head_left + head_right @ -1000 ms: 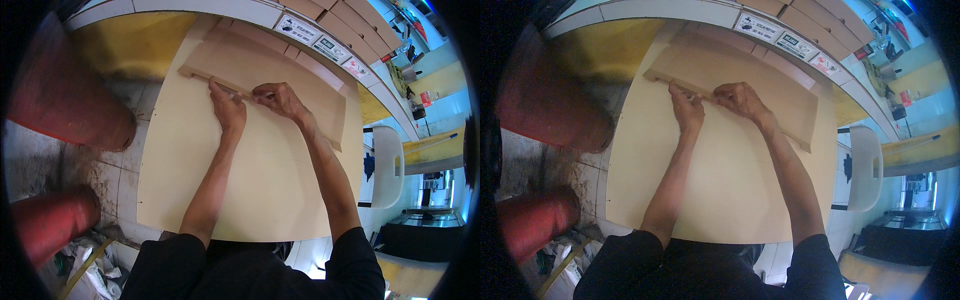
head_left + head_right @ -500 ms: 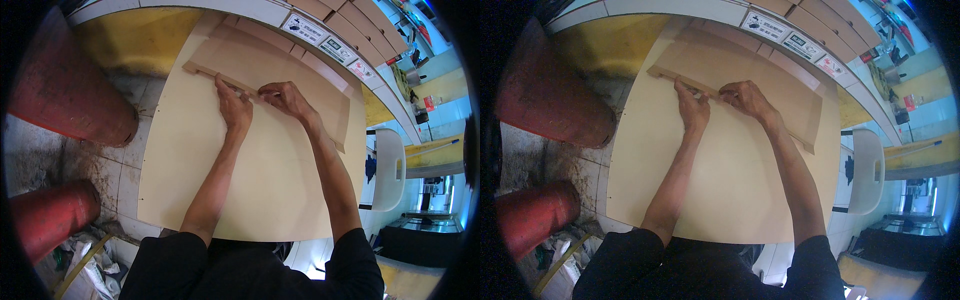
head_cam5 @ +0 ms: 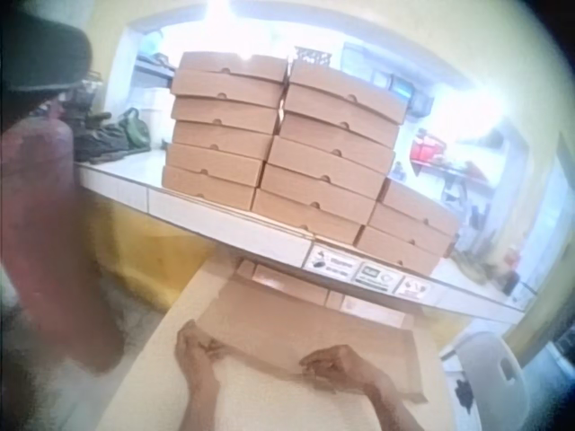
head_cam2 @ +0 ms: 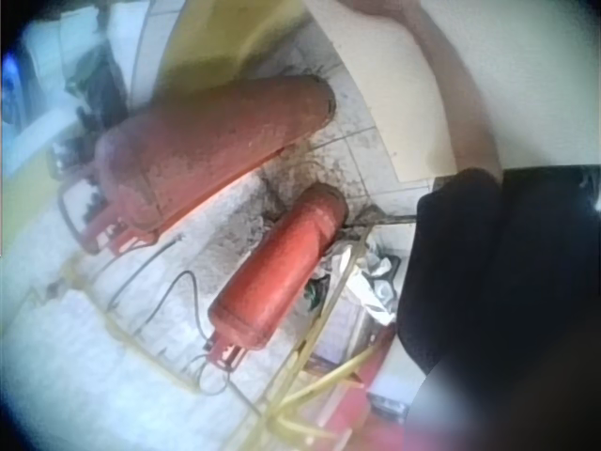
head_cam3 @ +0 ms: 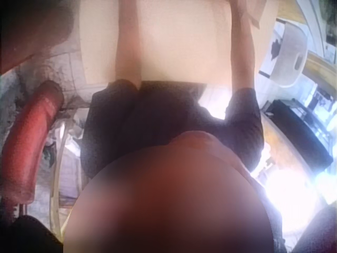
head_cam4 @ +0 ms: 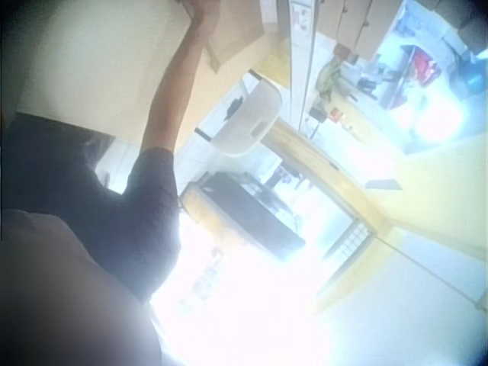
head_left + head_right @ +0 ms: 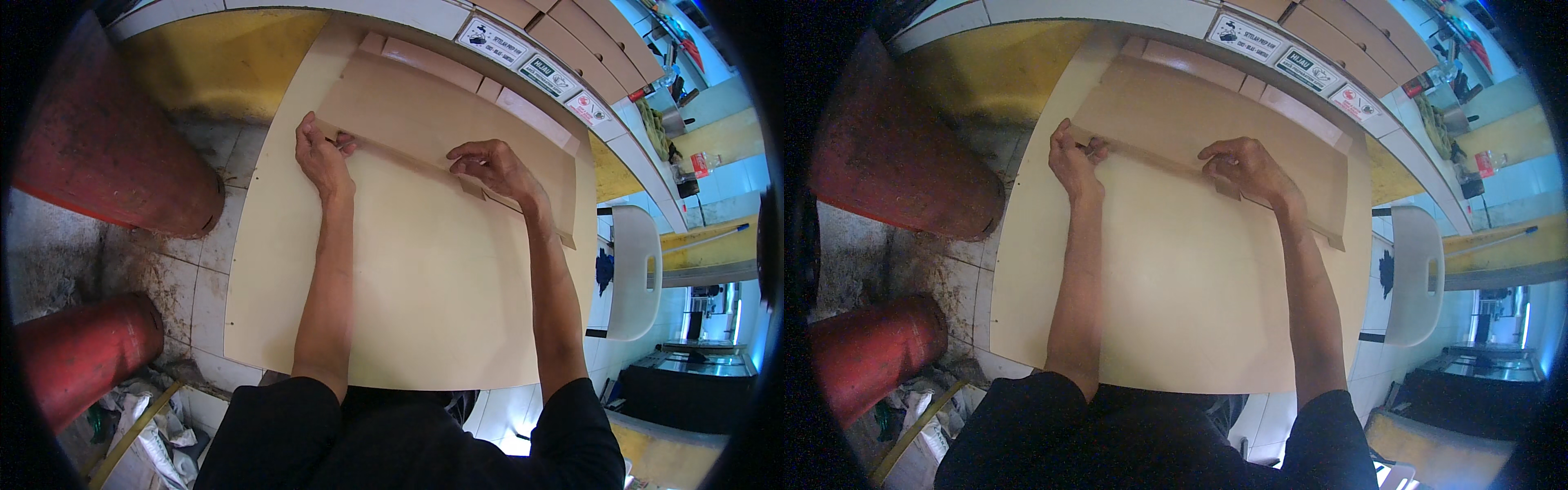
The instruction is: The person assembles flat cardboard pizza boxes by folding the flaps and securing them with tape. They repeat this process for multiple boxes, stacking the finished boxes on a nearby counter.
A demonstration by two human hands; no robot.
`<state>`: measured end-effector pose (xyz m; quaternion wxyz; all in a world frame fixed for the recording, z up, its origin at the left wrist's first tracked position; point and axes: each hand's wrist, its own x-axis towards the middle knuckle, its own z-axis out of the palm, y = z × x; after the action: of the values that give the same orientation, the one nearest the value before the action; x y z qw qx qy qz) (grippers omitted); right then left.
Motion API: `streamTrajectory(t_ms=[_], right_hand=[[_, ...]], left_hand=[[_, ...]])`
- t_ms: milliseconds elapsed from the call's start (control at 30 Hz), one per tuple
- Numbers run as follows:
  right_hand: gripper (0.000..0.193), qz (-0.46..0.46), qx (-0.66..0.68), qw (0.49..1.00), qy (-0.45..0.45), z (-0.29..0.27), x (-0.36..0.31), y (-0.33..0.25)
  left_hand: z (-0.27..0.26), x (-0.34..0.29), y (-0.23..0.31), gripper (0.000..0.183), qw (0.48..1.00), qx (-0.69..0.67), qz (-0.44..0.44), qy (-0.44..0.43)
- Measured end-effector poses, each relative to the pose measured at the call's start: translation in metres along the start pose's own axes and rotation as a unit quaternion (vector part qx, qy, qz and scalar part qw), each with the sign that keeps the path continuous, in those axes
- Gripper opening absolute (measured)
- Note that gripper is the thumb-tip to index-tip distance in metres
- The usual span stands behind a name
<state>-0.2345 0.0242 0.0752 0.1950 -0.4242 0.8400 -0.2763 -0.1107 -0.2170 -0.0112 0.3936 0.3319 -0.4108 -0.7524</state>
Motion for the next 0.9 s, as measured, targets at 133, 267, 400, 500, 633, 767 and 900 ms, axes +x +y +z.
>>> streamTrajectory(t_ms=[133,267,400,500,633,767,900], right_hand=[[0.03,-0.04,0.043,0.998,0.027,0.011,0.01,-0.003],[0.034,0.012,0.036,0.999,0.005,0.026,0.025,-0.027],[0.035,0.03,0.039,0.999,-0.011,0.026,0.028,-0.038],[0.031,0.003,0.01,1.0,-0.018,0.025,0.033,-0.032],[0.028,-0.041,0.031,0.998,-0.044,0.022,0.044,-0.017],[0.031,0.004,0.105,0.993,-0.06,0.019,0.042,-0.018],[0.039,-0.043,0.089,0.995,-0.022,0.024,0.041,-0.022]], left_hand=[[0.0,0.003,0.006,0.037,0.999,-0.036,-0.027,-0.014],[-0.006,0.013,-0.002,0.031,0.99,-0.12,-0.037,-0.063],[-0.001,0.005,0.006,0.031,0.995,-0.07,-0.028,-0.07],[-0.001,0.005,0.007,0.03,0.996,-0.063,-0.033,-0.055],[-0.003,0.005,0.007,0.03,0.994,-0.078,-0.042,-0.061],[-0.004,0.006,0.01,0.029,0.992,-0.09,-0.053,-0.077],[-0.005,0.009,0.007,0.032,0.987,-0.085,-0.066,-0.12]])
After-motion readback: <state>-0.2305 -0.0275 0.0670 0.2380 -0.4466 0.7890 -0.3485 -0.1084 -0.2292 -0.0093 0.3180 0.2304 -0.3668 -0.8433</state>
